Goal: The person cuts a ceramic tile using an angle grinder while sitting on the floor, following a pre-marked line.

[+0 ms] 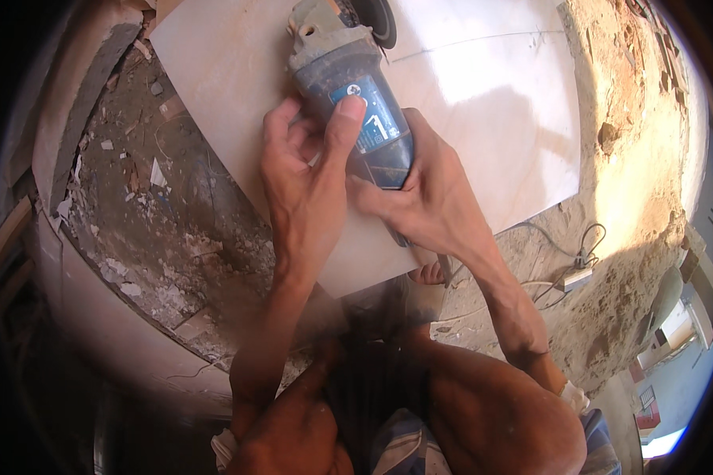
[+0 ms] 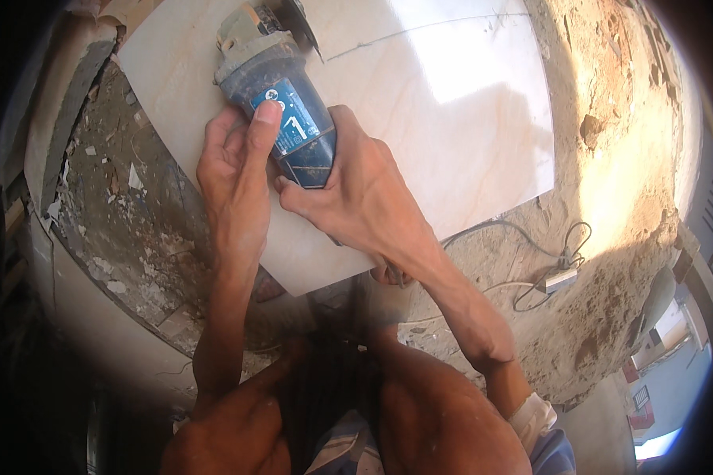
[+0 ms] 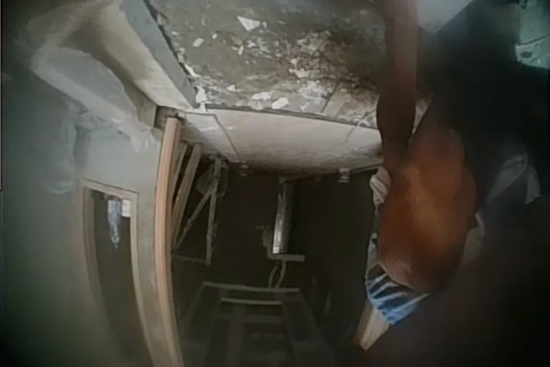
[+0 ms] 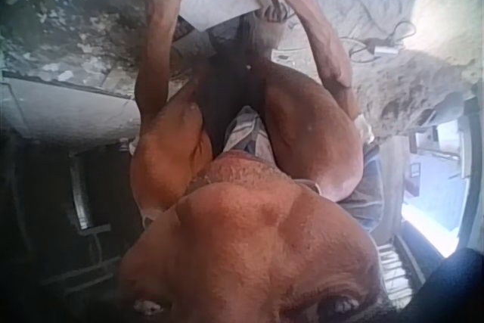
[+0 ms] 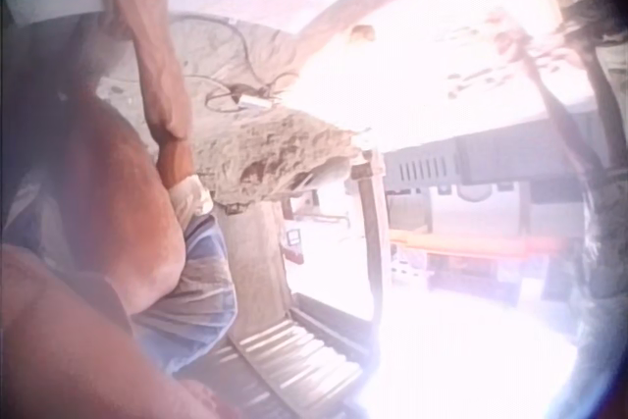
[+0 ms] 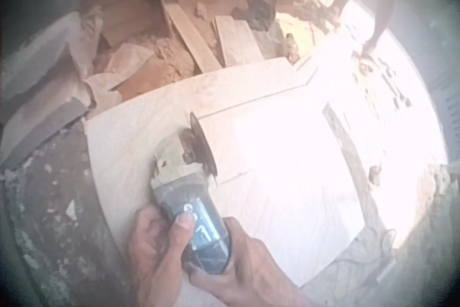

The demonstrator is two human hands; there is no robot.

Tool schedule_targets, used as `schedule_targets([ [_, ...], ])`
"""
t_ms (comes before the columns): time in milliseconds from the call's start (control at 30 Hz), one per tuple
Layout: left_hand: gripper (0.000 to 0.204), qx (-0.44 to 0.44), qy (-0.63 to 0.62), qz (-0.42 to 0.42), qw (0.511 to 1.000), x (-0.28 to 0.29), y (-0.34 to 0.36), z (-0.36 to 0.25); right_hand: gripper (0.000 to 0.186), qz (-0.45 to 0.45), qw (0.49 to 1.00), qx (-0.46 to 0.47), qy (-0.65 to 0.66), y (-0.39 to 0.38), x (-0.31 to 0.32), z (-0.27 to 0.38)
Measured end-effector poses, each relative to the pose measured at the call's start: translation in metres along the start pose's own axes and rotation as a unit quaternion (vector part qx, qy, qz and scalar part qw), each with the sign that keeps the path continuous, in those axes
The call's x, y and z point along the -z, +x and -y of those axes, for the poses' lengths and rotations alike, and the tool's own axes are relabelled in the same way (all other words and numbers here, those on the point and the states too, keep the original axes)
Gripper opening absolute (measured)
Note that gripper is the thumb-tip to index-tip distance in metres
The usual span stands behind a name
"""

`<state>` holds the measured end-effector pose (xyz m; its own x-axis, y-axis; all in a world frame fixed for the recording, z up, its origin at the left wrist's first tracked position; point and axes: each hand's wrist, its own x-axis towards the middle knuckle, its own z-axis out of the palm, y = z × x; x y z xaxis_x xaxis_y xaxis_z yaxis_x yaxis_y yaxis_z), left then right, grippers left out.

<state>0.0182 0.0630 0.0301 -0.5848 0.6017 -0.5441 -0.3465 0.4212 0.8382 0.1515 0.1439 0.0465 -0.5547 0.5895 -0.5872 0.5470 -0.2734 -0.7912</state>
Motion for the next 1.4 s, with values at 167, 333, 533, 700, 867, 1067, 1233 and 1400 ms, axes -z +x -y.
schedule_targets([
  [167,0.093,0.002,-0.014,0.005,1.0,-0.0007,-0.0009,0.0001,0.067,0.005,1.0,-0.012,-0.002,-0.0015,0.0004,-0.0006],
  [333,0.093,0.005,-0.014,0.005,1.0,0.0006,-0.0022,0.0015,0.067,0.006,1.0,-0.013,-0.001,-0.0032,-0.0002,0.0001],
  [533,0.093,0.007,-0.018,0.007,1.0,-0.0006,-0.0041,0.0018,0.067,0.006,1.0,-0.014,0.0,-0.0051,0.0002,-0.0013],
  [700,0.092,0.008,-0.018,0.005,1.0,-0.0002,-0.0056,0.0021,0.066,0.006,1.0,-0.005,-0.003,-0.0052,-0.0006,-0.0057],
  [867,0.092,0.007,-0.005,-0.004,1.0,-0.0012,-0.0063,0.0034,0.058,0.0,1.0,0.014,-0.004,-0.0062,-0.0001,-0.0045],
  [1067,0.09,0.007,-0.011,0.001,1.0,-0.0018,-0.0078,0.0026,0.062,-0.001,1.0,0.001,0.004,-0.0079,0.0003,-0.005],
  [1233,0.091,0.007,-0.01,0.003,1.0,-0.0018,-0.0085,0.0032,0.067,0.005,1.0,-0.014,0.0,-0.0085,0.0005,-0.0078],
  [1400,0.09,0.002,-0.009,0.002,1.0,-0.0012,-0.0091,0.0054,0.066,0.004,1.0,-0.01,0.0,-0.0099,-0.0004,-0.0075],
])
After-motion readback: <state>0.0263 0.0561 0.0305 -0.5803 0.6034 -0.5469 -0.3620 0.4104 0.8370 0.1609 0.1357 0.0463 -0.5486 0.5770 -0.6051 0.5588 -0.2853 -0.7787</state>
